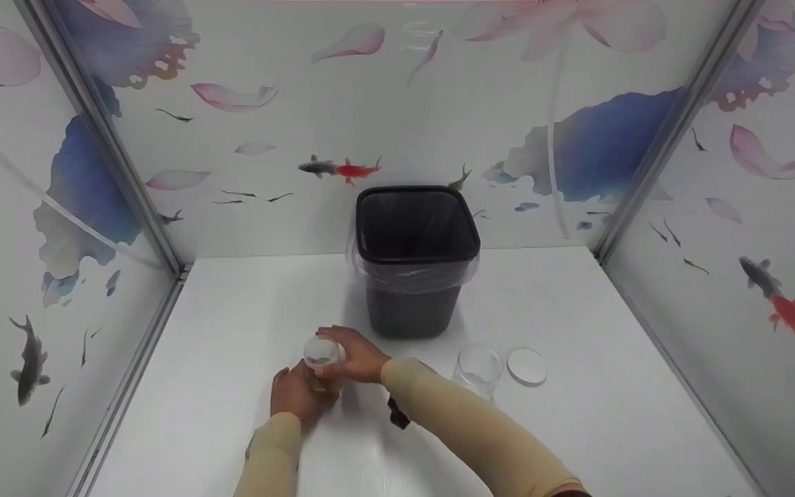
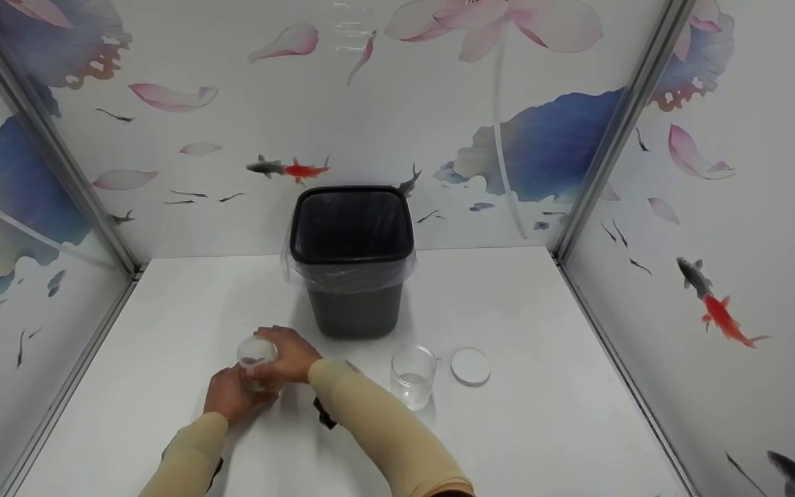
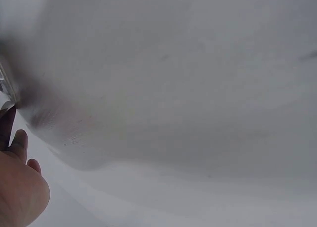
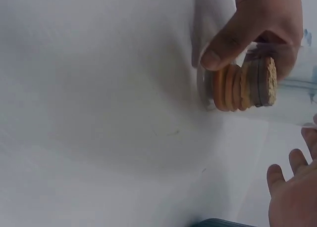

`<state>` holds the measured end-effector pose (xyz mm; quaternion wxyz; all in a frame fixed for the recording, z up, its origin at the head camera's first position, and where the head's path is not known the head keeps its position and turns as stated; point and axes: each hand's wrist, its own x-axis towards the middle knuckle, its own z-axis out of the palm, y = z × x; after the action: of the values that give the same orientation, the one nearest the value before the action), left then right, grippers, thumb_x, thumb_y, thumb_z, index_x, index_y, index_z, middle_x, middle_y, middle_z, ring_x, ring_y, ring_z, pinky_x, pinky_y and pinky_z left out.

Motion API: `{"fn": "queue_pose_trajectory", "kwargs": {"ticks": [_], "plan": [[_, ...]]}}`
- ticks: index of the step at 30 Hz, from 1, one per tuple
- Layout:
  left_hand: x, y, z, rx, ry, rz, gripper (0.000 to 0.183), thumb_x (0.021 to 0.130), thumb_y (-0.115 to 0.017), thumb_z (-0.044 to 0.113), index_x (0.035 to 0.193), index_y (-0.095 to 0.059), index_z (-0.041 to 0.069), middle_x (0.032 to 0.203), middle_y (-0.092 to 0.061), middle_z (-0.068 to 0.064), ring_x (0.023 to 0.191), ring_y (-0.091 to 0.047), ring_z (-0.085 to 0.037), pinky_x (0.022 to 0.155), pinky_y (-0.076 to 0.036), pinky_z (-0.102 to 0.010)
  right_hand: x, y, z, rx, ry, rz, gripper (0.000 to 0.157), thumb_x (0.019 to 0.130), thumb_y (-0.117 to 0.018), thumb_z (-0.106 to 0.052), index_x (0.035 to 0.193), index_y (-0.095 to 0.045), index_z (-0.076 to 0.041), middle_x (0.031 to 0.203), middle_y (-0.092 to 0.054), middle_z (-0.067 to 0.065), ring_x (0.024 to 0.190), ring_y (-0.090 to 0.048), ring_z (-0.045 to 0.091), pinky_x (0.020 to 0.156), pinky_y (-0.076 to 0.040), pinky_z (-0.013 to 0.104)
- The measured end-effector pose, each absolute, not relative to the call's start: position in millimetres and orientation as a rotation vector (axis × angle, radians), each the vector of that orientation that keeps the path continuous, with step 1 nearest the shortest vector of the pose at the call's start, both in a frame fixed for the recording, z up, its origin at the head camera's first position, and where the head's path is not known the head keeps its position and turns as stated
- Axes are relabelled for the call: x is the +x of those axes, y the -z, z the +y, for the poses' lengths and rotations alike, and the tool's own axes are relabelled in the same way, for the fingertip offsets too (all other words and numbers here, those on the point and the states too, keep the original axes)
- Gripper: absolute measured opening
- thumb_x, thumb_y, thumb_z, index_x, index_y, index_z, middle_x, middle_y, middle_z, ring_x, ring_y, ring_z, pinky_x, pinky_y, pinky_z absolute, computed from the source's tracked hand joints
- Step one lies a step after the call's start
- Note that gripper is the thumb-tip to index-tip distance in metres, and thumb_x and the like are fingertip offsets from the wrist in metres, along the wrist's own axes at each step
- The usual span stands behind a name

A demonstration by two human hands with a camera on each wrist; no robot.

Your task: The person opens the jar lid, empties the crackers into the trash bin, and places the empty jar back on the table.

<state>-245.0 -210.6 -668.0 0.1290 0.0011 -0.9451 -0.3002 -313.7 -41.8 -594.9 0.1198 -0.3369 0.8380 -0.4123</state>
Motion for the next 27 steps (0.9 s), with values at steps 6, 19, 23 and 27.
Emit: {"fn": "queue_pose_trajectory", "kwargs": {"ticks": [6,19,23,27], "plan": [[-245,667,-210,0.005,0.846,-2.761,0.064,0.07,-0.09,0.03,0.125,-0.064,0.008,0.107,-0.073,-0.003,0.107,-0.065,-0.026,0.109,-0.029,-0.06,-307,599,-40,-0.943,1.273,2.493,0.076,0.082,-0.078,-0.046,0.146,-0.05,-0.016,0.145,-0.05,-0.001,0.134,-0.043,0.016,0.112,-0.034,0.04],[-247,666,-209,0.015,0.856,-2.773,0.069,0.07,-0.089,0.031,0.128,-0.062,0.005,0.113,-0.071,-0.009,0.111,-0.064,-0.028,0.11,-0.028,-0.06,-302,600,-43,-0.88,1.296,2.542,0.077,0.081,-0.079,-0.051,0.145,-0.052,-0.017,0.146,-0.051,-0.001,0.136,-0.042,0.017,0.113,-0.033,0.041],[-248,667,-210,0.011,0.842,-2.773,0.069,0.069,-0.089,0.033,0.127,-0.062,0.005,0.111,-0.072,-0.008,0.11,-0.065,-0.027,0.11,-0.029,-0.06,-313,593,-39,-0.987,1.21,2.484,0.076,0.082,-0.079,-0.046,0.145,-0.052,-0.015,0.147,-0.05,-0.003,0.139,-0.04,0.018,0.114,-0.03,0.039],[-247,667,-210,0.027,0.826,-2.771,0.068,0.069,-0.089,0.033,0.126,-0.063,0.008,0.111,-0.073,-0.005,0.111,-0.065,-0.025,0.11,-0.028,-0.06,-314,591,-38,-1.026,1.203,2.478,0.078,0.081,-0.078,-0.047,0.145,-0.051,-0.013,0.146,-0.05,0.0,0.137,-0.042,0.018,0.113,-0.032,0.038]]}}
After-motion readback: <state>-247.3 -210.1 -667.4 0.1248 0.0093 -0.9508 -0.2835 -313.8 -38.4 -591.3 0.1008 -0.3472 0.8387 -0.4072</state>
